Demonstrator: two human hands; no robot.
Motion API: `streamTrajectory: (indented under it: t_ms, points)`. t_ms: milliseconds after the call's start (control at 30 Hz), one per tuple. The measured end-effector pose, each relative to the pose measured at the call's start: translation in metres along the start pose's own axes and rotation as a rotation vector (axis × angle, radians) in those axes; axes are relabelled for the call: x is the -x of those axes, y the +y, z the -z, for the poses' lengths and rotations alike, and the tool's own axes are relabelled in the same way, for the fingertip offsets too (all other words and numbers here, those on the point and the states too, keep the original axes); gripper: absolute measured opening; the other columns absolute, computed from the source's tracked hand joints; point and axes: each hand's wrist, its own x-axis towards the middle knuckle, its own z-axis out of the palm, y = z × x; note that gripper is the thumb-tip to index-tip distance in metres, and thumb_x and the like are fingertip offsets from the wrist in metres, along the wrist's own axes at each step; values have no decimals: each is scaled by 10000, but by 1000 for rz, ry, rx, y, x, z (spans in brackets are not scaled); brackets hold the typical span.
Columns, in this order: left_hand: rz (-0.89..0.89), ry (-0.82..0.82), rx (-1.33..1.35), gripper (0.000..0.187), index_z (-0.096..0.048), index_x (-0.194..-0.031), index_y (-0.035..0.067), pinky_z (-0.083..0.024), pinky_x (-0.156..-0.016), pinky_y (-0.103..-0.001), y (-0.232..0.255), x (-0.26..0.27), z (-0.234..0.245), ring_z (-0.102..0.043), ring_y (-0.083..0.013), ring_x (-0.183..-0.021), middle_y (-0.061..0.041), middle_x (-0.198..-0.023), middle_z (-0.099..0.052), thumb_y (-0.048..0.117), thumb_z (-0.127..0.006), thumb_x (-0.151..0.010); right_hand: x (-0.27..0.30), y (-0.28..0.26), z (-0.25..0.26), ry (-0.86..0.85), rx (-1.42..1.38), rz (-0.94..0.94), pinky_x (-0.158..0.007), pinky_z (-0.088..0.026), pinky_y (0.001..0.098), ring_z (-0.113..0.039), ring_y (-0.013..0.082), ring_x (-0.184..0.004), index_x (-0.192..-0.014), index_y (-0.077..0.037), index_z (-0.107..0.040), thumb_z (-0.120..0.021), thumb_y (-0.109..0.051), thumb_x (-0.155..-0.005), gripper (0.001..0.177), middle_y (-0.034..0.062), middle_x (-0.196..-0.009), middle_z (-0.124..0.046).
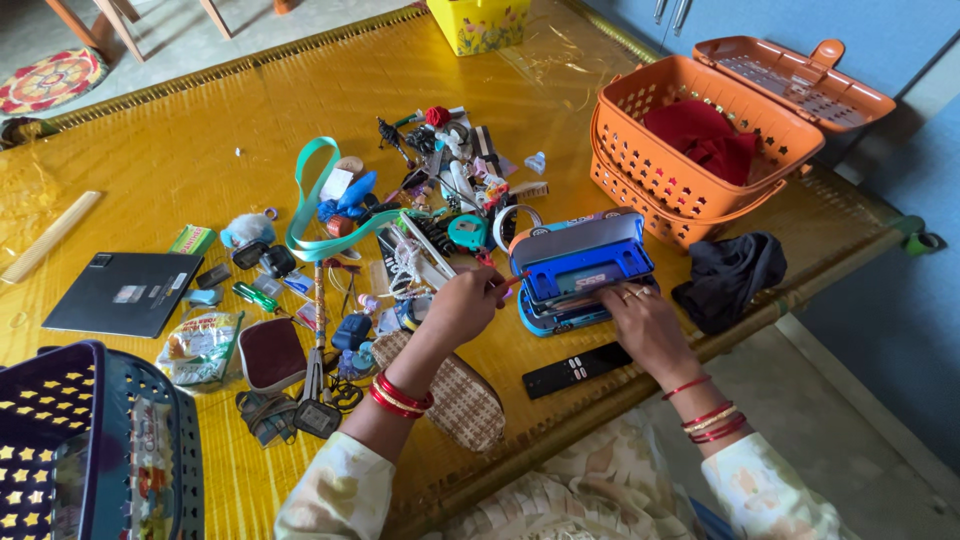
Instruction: The person organizes a variety of small items on a yellow mat, including a notebook, hair accessories, and a pencil case. They sort through the clutter, pick up objects like a red cloth and a hairbrush, and place them into an orange basket or a blue pencil case.
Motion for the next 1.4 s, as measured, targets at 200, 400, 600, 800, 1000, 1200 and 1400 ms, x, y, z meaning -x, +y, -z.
streamTrajectory:
  t_ms: [200,400,600,800,1000,1200,1400]
  points:
    - [10,11,-8,227,-738,-1015,110,-553,-706,-424,-4,-2,-2,-732,-253,-766,-58,-814,-756,299,-617,-983,0,-4,2,18,-5,25,-927,-546,423,-704,308,-1045,-1111,-25,-717,-587,53,-750,391,154,-1085,-737]
    - [36,13,3,216,-729,-1027,111,-566,-717,-409,-8,-3,-2,-745,-241,-772,-44,-827,-766,275,-593,-988,3,-12,4,-129,-9,-131,-850,-541,430,-687,335,-931,-1176,-31,-739,-597,42,-796,413,182,-1192,-726]
    - [28,1,-12,210,-724,-1042,109,-557,-721,-423,-2,-1,1,-736,-257,-786,-56,-834,-762,267,-596,-989,6,-6,-6,-33,60,13,-965,-525,450,-680,336,-1098,-1140,4,-724,-612,-28,-824,336,159,-1121,-722]
    - [-6,31,-1,200,-723,-1035,94,-558,-729,-421,-3,1,4,-740,-263,-793,-64,-846,-771,248,-610,-972,4,-8,-3,11,-15,-34,-946,-533,454,-674,323,-1059,-1125,-14,-740,-621,-6,-831,318,147,-1096,-719]
    - [-32,71,3,237,-755,-1036,99,-556,-711,-436,14,-3,8,-734,-308,-781,-113,-881,-763,307,-663,-971,13,-4,-1,137,-83,-164,-927,-534,454,-665,331,-1051,-1100,-64,-740,-611,34,-820,323,119,-1075,-705]
    - [-161,162,29,214,-771,-1018,97,-561,-727,-440,32,-14,-7,-730,-325,-806,-128,-877,-765,271,-693,-922,12,1,-9,14,31,-84,-862,-510,482,-630,341,-955,-1121,-164,-774,-606,1,-788,408,126,-1022,-672]
    - [-183,178,11,208,-779,-1005,106,-571,-736,-446,44,-21,-24,-719,-337,-821,-126,-894,-755,273,-697,-912,9,0,-13,-35,41,-84,-864,-484,489,-618,332,-943,-1109,-150,-763,-617,-22,-801,365,124,-1020,-647]
